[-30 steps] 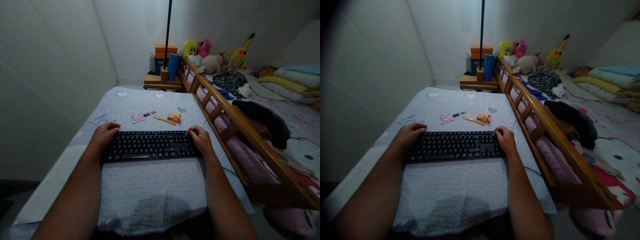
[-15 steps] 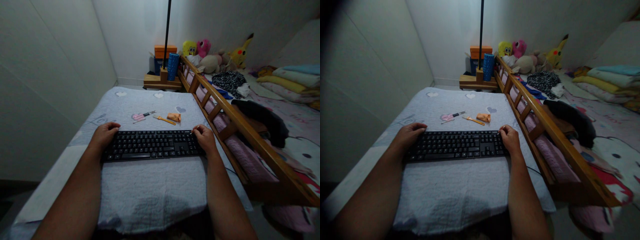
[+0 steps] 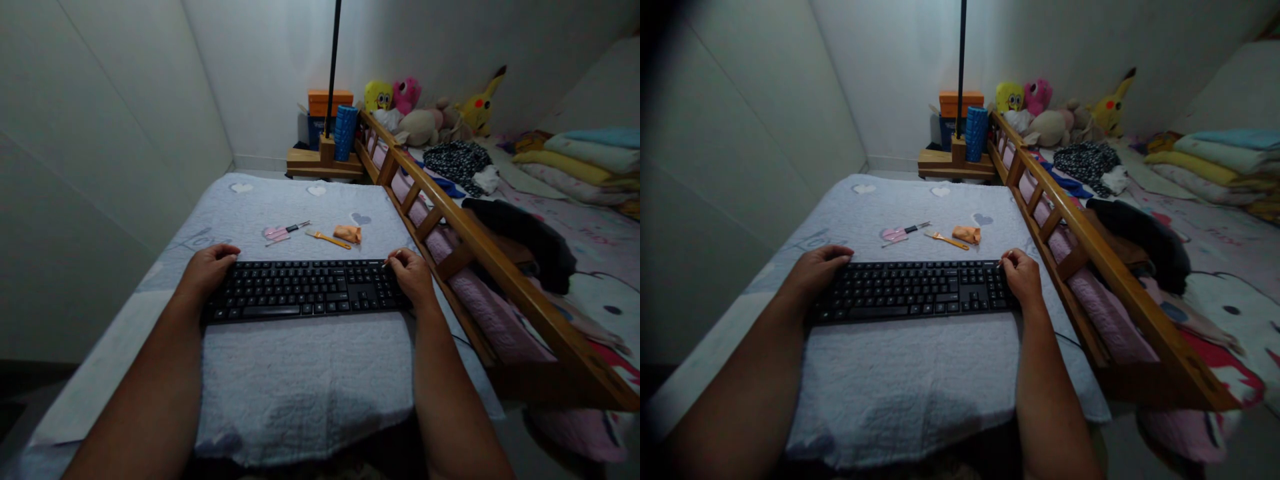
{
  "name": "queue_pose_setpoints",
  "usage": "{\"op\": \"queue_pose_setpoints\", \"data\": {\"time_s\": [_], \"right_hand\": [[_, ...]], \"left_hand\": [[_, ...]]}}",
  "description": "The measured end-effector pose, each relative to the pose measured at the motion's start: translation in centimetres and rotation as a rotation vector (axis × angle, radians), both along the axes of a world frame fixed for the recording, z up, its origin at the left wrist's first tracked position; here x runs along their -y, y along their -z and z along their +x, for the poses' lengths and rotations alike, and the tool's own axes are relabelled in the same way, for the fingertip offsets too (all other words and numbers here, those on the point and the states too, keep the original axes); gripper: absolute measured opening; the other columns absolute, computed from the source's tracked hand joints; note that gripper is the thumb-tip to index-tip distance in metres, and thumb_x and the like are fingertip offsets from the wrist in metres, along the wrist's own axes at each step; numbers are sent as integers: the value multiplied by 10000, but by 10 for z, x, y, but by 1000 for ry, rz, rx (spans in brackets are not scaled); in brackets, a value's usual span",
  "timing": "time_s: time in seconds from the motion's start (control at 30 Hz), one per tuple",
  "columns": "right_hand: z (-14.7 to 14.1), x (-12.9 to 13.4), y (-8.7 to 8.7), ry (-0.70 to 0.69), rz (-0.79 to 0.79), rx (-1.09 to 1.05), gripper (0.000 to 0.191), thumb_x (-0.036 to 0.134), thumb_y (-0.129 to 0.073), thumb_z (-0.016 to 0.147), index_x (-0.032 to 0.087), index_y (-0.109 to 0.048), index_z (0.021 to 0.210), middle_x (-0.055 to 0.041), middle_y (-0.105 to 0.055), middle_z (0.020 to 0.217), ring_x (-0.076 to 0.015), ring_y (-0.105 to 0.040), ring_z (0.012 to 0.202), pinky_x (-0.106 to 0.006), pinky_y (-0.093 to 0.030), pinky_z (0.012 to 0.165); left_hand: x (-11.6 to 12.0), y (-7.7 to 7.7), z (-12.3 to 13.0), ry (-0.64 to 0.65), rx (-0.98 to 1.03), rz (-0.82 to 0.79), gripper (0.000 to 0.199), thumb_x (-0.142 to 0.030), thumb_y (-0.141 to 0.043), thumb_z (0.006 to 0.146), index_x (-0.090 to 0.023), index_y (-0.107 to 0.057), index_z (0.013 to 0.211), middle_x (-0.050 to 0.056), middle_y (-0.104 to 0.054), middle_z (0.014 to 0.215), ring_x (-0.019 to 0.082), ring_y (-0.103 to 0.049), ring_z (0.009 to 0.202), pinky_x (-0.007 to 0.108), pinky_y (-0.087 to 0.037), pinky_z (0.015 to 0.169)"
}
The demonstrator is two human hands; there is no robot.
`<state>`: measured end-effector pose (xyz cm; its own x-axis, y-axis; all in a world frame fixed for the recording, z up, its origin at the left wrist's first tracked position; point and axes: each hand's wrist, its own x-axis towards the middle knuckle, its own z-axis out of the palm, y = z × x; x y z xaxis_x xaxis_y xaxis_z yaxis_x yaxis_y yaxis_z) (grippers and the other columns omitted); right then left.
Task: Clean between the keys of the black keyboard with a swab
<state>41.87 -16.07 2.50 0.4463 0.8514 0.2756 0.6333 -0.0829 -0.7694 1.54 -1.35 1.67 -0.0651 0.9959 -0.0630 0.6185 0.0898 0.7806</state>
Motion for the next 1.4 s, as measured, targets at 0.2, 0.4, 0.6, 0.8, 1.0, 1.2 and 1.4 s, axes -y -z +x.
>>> {"op": "queue_pose_setpoints", "data": {"time_s": [0.2,0.4,0.6,0.8,1.0,1.2,1.4], "right_hand": [[12,2,2,62,17,17,148,319,-529,772,213,-627,743,-23,-665,726,-199,-596,700,-323,-415,700],[14,2,3,76,8,38,153,325,-530,757,213,-628,721,-21,-661,702,-204,-612,703,-321,-420,697],[8,1,5,32,19,1,152,329,-548,775,214,-641,738,-16,-672,708,-199,-617,692,-316,-425,688],[12,2,4,63,19,27,149,319,-546,775,214,-642,731,-24,-683,712,-202,-613,697,-312,-426,677],[22,4,2,64,25,83,164,325,-530,777,213,-629,710,-33,-670,715,-212,-618,714,-326,-421,696],[24,5,4,25,2,85,171,337,-537,794,213,-640,737,-24,-652,713,-206,-603,700,-326,-403,687],[19,8,11,30,76,-42,159,336,-565,805,208,-644,753,-19,-660,758,-201,-615,749,-319,-428,731]], "left_hand": [[-1,0,-1,14,-6,5,334,-399,-636,639,-217,-740,899,46,-727,846,277,-660,828,387,-518,851],[-2,2,-1,24,5,4,347,-386,-632,640,-203,-741,914,48,-733,866,276,-664,841,379,-519,841],[-2,2,-1,4,9,12,304,-358,-643,637,-208,-743,882,43,-726,830,268,-662,818,370,-523,815],[-2,1,-2,16,24,40,285,-354,-646,633,-207,-743,857,45,-726,839,272,-663,838,370,-517,832],[-2,3,-2,14,30,34,298,-359,-640,633,-209,-744,869,45,-724,827,270,-659,818,367,-516,819],[-4,4,-3,23,7,43,283,-367,-639,634,-220,-742,852,42,-717,809,265,-650,794,368,-515,814],[-2,3,-1,19,26,33,289,-375,-650,641,-215,-743,863,39,-707,802,253,-645,785,354,-513,805]]}}
